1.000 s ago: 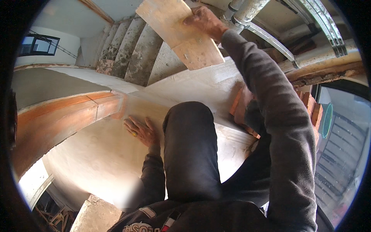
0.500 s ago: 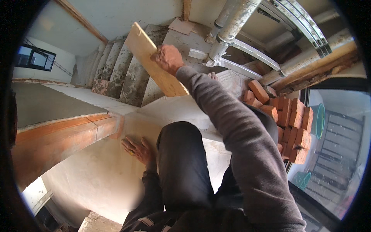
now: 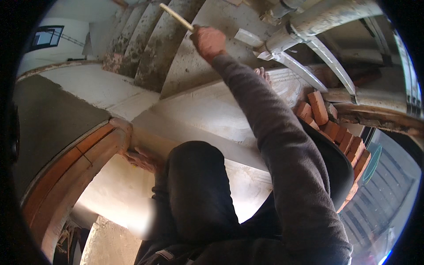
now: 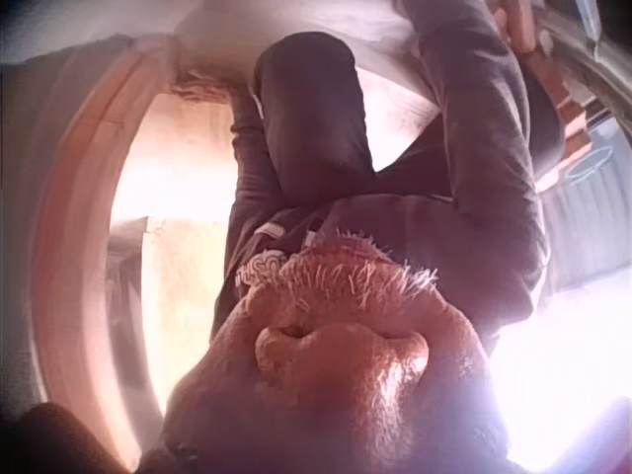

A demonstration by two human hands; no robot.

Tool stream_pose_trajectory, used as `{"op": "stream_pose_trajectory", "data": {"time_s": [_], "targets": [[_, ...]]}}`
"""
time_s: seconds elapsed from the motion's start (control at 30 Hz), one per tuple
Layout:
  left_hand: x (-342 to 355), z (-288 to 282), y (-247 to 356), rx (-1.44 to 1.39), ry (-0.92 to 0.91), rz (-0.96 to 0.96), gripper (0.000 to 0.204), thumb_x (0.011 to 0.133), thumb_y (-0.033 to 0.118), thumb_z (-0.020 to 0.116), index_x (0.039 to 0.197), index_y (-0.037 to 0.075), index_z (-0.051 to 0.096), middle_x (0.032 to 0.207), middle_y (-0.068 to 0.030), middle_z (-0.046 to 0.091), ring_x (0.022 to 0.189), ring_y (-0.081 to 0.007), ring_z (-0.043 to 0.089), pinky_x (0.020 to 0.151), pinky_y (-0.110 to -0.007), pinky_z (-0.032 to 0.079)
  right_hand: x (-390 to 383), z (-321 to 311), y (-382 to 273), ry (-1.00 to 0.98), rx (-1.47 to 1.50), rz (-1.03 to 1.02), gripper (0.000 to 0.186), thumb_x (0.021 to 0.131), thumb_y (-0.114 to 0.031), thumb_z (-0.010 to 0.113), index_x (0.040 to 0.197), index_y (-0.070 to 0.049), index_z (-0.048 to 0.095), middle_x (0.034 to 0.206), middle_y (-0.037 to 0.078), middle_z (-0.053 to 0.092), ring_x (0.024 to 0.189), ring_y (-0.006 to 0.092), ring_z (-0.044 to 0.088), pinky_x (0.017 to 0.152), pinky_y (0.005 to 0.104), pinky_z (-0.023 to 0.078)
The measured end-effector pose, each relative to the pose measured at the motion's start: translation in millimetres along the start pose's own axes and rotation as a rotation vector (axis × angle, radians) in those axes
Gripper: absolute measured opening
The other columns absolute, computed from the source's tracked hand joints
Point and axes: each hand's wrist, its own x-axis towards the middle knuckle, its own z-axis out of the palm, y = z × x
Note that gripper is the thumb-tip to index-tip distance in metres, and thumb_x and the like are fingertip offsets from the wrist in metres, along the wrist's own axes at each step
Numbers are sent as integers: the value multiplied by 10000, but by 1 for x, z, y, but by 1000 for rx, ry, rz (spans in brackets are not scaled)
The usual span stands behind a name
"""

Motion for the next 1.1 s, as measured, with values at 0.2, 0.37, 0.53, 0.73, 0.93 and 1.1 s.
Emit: {"op": "stream_pose_trajectory", "data": {"time_s": [0.2,0.37,0.53,0.73,0.93,1.1], "targets": [[-2,-1,5,45,-70,-104,760,948,562,252,1406,-42,191,1424,-260,206,1337,-403,206,1049,-530,263,12,38,54,-216,-101,-180,181,815,-221,553,886,-92,659,814,139,655,799,310,640,705,435,511],[-5,-1,13,46,-94,-167,786,935,586,257,1404,-42,197,1403,-277,228,1322,-424,212,1051,-545,244,10,76,56,-610,-324,-490,127,752,-139,588,796,-40,654,808,150,655,796,330,642,712,427,519],[-4,-3,11,62,-94,-114,791,933,589,257,1391,-55,216,1352,-282,287,1270,-424,255,1026,-547,235,-14,108,75,-604,-205,-741,135,749,-80,542,808,-39,655,810,191,644,770,369,632,700,462,503],[-2,-6,25,57,-128,-170,813,919,611,261,1388,-52,226,1324,-269,307,1232,-410,287,1009,-536,238,-23,122,97,-798,-154,-601,201,753,-69,564,932,-60,655,804,175,635,801,354,628,714,462,495],[0,-1,19,69,-88,-140,814,910,619,263,1386,-41,235,1299,-266,317,1208,-406,306,987,-541,249,-33,132,98,-895,-113,-580,283,787,-158,582,1060,-88,615,831,160,637,816,335,621,716,443,494],[3,-13,17,64,-73,-158,794,914,597,274,1391,-37,229,1290,-268,319,1199,-399,312,977,-541,251,-30,140,82,-538,-109,-797,287,815,-199,586,1084,-101,598,838,146,637,792,326,619,703,447,493]]}}
